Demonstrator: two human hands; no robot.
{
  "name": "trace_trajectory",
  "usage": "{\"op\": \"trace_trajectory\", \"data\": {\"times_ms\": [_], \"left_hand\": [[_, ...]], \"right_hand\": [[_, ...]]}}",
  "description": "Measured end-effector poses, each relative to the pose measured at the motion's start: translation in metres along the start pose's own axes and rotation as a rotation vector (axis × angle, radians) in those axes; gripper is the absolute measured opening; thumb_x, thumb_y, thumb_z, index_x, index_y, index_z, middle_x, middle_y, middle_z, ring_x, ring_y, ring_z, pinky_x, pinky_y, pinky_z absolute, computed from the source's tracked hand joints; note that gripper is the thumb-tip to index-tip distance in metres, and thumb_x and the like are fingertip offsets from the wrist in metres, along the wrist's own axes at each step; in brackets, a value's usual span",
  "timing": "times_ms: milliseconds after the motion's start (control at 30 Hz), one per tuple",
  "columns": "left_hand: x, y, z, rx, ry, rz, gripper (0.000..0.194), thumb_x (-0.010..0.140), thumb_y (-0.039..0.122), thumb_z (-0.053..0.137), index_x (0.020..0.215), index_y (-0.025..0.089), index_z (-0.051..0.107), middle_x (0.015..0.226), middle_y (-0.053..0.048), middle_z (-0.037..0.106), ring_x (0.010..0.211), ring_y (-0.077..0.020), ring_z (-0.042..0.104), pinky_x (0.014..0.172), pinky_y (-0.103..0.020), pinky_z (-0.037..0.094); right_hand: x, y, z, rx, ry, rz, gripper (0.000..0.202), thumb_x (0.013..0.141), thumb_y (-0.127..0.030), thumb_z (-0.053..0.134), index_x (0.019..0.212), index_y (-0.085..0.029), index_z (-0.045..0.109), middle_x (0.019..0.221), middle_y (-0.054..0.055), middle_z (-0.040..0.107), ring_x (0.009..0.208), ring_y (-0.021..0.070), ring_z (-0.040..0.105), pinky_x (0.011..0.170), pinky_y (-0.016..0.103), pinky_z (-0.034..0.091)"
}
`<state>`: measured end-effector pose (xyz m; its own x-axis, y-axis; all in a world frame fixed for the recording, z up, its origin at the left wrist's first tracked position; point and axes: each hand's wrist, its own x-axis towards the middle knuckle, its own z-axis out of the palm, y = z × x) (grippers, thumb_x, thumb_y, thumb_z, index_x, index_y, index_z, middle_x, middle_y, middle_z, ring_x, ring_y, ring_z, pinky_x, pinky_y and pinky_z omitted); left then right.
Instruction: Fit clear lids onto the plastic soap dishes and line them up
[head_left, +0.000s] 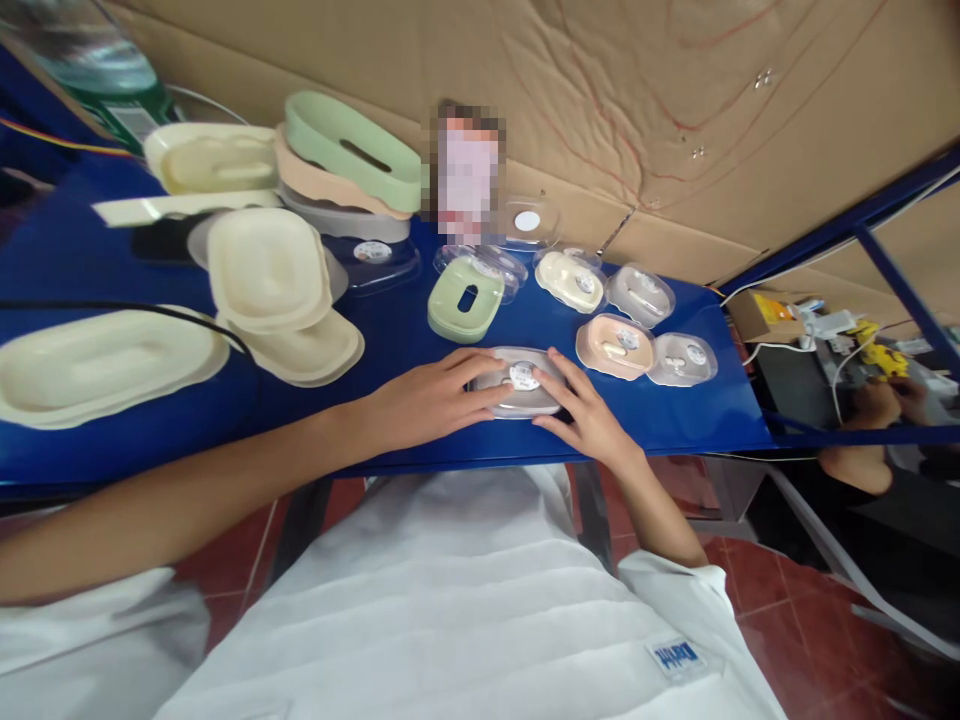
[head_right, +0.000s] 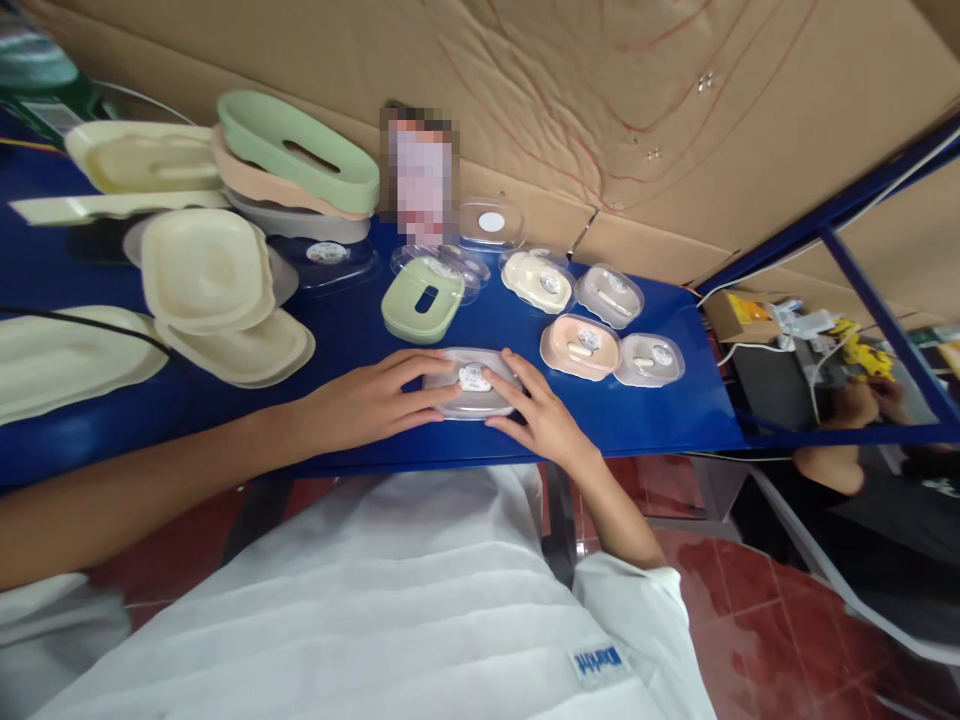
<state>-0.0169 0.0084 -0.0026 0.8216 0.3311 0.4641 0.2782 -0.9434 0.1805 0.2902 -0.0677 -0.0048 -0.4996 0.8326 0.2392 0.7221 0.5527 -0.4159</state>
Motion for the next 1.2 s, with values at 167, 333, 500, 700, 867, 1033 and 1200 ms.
{"op": "trace_trajectory", "data": {"times_ms": [167, 333, 500, 700, 867, 1033, 1200], "left_hand": [[0.000, 0.000, 0.000, -0.058, -0.008, -0.059, 0.033, 0.101, 0.027, 0.072, 0.134, 0.023, 0.070, 0.135, -0.016, 0.066, 0.135, -0.0319, 0.062, 0.109, -0.044, 0.059], [0.000, -0.003, 0.004, -0.045, -0.029, 0.018, 0.042, 0.102, 0.030, 0.071, 0.143, 0.022, 0.066, 0.146, -0.019, 0.062, 0.139, -0.0326, 0.061, 0.113, -0.047, 0.057], [0.000, -0.004, 0.005, 0.027, -0.046, -0.064, 0.051, 0.100, 0.030, 0.073, 0.150, 0.024, 0.063, 0.160, -0.022, 0.054, 0.148, -0.0408, 0.054, 0.121, -0.061, 0.047], [-0.003, -0.012, 0.007, 0.098, 0.037, -0.293, 0.050, 0.102, 0.034, 0.067, 0.149, 0.019, 0.062, 0.153, -0.026, 0.057, 0.147, -0.0498, 0.052, 0.119, -0.078, 0.039], [-0.002, -0.018, 0.007, 0.167, 0.040, -0.292, 0.024, 0.106, 0.033, 0.058, 0.122, 0.020, 0.071, 0.116, -0.016, 0.069, 0.109, -0.0338, 0.070, 0.104, -0.055, 0.056], [0.000, -0.016, 0.001, 0.048, -0.039, -0.094, 0.017, 0.106, 0.028, 0.058, 0.106, 0.019, 0.072, 0.103, -0.009, 0.068, 0.104, -0.0277, 0.067, 0.103, -0.045, 0.055], [0.001, -0.005, -0.003, 0.076, -0.101, 0.023, 0.021, 0.100, 0.023, 0.062, 0.118, 0.018, 0.073, 0.107, -0.010, 0.069, 0.104, -0.0280, 0.067, 0.101, -0.045, 0.054]], "right_hand": [[0.008, 0.001, -0.001, -0.011, 0.006, -0.018, 0.072, 0.105, -0.047, 0.068, 0.170, -0.038, 0.039, 0.176, 0.011, 0.037, 0.163, 0.0351, 0.038, 0.131, 0.062, 0.038], [-0.008, -0.002, -0.004, -0.020, 0.016, 0.000, 0.075, 0.105, -0.043, 0.069, 0.171, -0.040, 0.034, 0.178, 0.010, 0.033, 0.163, 0.0349, 0.037, 0.130, 0.061, 0.040], [-0.077, -0.009, -0.013, -0.044, 0.151, 0.272, 0.070, 0.104, -0.040, 0.070, 0.169, -0.040, 0.040, 0.179, 0.009, 0.032, 0.163, 0.0366, 0.036, 0.130, 0.063, 0.038], [-0.141, 0.003, -0.014, -0.302, 0.516, 0.563, 0.049, 0.108, -0.035, 0.055, 0.157, -0.034, 0.059, 0.181, 0.009, 0.024, 0.166, 0.0433, 0.024, 0.126, 0.081, 0.027], [-0.126, 0.013, -0.006, -0.575, 0.764, 0.587, 0.046, 0.106, -0.027, 0.045, 0.146, -0.026, 0.068, 0.167, 0.018, 0.042, 0.156, 0.0455, 0.040, 0.119, 0.083, 0.034], [-0.082, 0.003, 0.005, -0.424, 0.542, 0.348, 0.052, 0.103, -0.020, 0.048, 0.152, -0.034, 0.061, 0.161, 0.013, 0.050, 0.151, 0.0398, 0.048, 0.120, 0.073, 0.041], [-0.004, -0.007, -0.004, -0.253, 0.115, 0.019, 0.062, 0.103, -0.010, 0.044, 0.160, -0.031, 0.053, 0.150, 0.011, 0.066, 0.139, 0.0308, 0.060, 0.115, 0.055, 0.050]]}}
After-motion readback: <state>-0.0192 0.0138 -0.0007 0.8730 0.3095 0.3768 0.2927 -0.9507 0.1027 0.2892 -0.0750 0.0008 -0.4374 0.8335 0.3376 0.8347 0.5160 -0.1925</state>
